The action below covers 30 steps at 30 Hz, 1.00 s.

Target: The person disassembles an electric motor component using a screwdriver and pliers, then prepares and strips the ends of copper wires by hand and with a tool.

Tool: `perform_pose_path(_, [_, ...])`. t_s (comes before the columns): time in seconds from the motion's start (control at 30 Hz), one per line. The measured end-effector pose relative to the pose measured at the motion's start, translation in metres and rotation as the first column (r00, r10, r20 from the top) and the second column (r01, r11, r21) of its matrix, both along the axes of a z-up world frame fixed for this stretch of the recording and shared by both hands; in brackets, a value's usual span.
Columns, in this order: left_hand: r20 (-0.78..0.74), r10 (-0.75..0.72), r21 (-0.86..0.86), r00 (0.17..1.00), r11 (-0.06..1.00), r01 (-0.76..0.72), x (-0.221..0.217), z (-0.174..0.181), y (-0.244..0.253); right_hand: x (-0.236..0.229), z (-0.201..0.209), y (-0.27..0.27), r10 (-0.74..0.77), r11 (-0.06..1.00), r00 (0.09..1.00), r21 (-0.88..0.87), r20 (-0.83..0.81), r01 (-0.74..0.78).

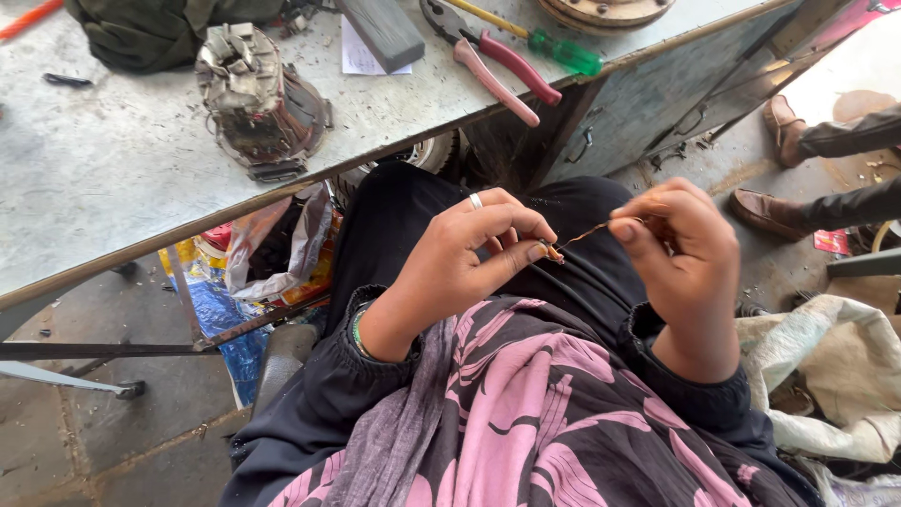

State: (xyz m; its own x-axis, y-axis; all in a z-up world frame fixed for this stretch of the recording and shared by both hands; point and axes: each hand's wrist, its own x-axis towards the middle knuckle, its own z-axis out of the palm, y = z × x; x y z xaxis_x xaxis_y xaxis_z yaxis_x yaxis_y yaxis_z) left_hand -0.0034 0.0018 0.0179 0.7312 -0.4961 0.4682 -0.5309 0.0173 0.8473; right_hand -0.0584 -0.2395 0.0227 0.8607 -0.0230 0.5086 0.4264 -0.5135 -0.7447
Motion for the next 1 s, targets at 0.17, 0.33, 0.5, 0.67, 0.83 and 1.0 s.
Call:
perform_pose_path(0.17, [-0.004, -0.005, 0.102, 1.0, 0.995, 0.006, -0.001, 0.0, -0.006, -0.002, -0.008, 0.007, 0.189, 0.94, 0.977, 0.269, 0.102, -0.21])
perform_pose_path(0.33, [-0.05, -0.108, 0.05, 0.993, 0.993, 0.11, -0.002, -0.006, -0.007, 0.006, -0.017, 0.008, 0.146, 0.857, 0.988, 0.505, -0.058, -0.097])
perform_pose_path(0.5, [-0.102, -0.02, -0.224, 0.995, 0.974, -0.003, -0.001, -0.018, -0.003, 0.026, -0.043, 0.031, 0.228, 0.973, 0.973, 0.05, -0.026, -0.226])
perform_pose_path(0.67, [0.052, 0.302, -0.125, 0.952, 0.948, -0.294, 0.007, -0.015, -0.007, 0.014, -0.03, 0.033, 0.487, 0.869, 0.872, -0.121, 0.048, -0.479])
perform_pose_path(0.83, [0.088, 0.131, -0.018, 0.988, 0.991, -0.13, 0.006, -0.009, -0.009, 0.012, -0.028, 0.018, 0.292, 0.951, 0.954, 0.081, 0.073, -0.298])
perform_pose_path(1.0, [-0.047, -0.009, -0.153, 0.999, 0.988, 0.002, 0.003, -0.015, -0.005, 0.027, -0.029, 0.018, 0.247, 0.964, 0.968, -0.114, 0.034, -0.242])
